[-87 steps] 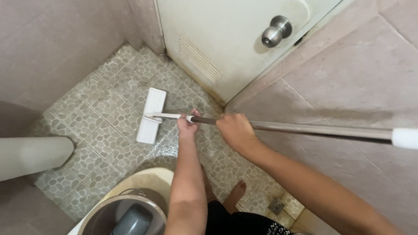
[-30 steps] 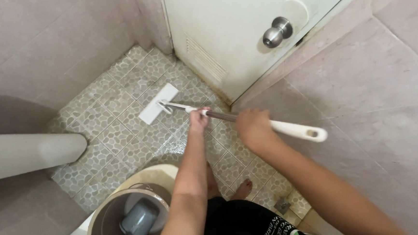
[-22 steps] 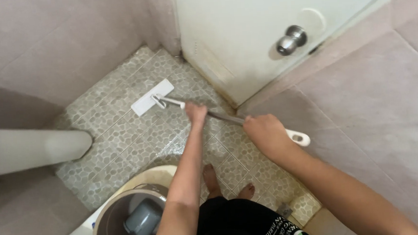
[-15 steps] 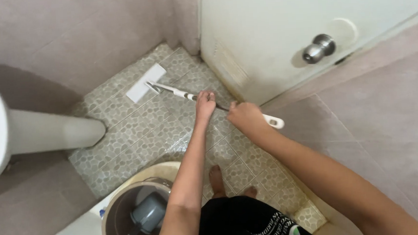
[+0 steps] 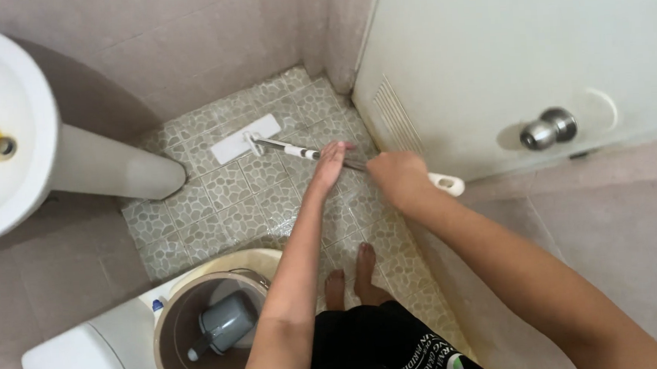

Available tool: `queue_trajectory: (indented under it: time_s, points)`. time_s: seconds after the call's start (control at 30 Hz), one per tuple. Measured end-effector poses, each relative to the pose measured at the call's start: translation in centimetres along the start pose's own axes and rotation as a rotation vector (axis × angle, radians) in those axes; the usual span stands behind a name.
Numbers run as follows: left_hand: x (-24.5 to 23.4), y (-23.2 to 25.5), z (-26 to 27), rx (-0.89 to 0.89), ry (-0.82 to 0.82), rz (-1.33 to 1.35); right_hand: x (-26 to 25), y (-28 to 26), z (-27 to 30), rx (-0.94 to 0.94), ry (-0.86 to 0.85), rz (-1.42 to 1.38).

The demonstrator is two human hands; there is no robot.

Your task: Mopping the tiled floor of a bathroom using a mop and cleaning solution.

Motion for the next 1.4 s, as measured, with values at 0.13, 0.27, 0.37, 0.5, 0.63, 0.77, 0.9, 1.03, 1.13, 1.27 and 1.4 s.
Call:
queue_trajectory:
  time_s: [0.13,0.27,0.37,0.5,0.63,0.77,0.9,1.03,1.13,1.27,1.4]
  points:
    - [-0.9,-0.4,-2.8,-0.167,0.054,0.066,-4.5,0.8,-0.9,-0.095,0.021,0.131]
    - [-1.4,-7.3,-5.6,-0.187,0.146,-0.044,-4.0,1.0,-4.3,-0.226,0.054,0.194]
    - [-3.0,-9.2,-5.0,-0.222,0.221,-0.153,-1.5,0.5,-7.8,-0.275,0.084,0.120]
    - [-6.6,-9.0,-2.3,-0.387,0.405,-0.090,1.0,-1.6,-13.6,-0.337,0.040,-0.004]
    - [-9.9,-13.3,-2.3,-0.344,0.486,-0.127,-0.2,-3.9,-18.3,-0.344,-0.009,-0.046]
    - [-13.8,-15.8,-2.0,-0.231,0.431,-0.134,-2.2,-5.6,-21.9,-0.304,-0.066,0.065]
    - [-20.2,-4.5,-2.3,-0.465,0.325,-0.307,-8.2,-6.9,-21.8,-0.176,0.173,0.159]
    - [-20.7,-9.3,-6.9,-0.463,0.400,-0.496,-12.8,-6.8,-21.9,-0.293,0.090,0.225]
    - [-20.2,-11.2,-10.0,-0.377,0.476,-0.440,-16.6,-6.3,-22.6,-0.296,0.098,0.220]
    - [-19.6,-9.0,-14.6,-0.304,0.497,-0.509,-23.3,-5.4,-22.2,-0.200,0.021,0.292]
    - [-21.5,-0.7,-15.9,-0.257,0.418,-0.455,-27.8,-5.1,-21.7,-0.209,-0.004,0.381]
Point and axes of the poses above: each hand's wrist, its own z-axis away from the middle knuckle, its own x-axis out of the palm, y = z × x, the point moved 2 cm from there along -z, towards the middle knuckle, and after that the axes turned 7 degrees about -y, right-handed, at the moved point
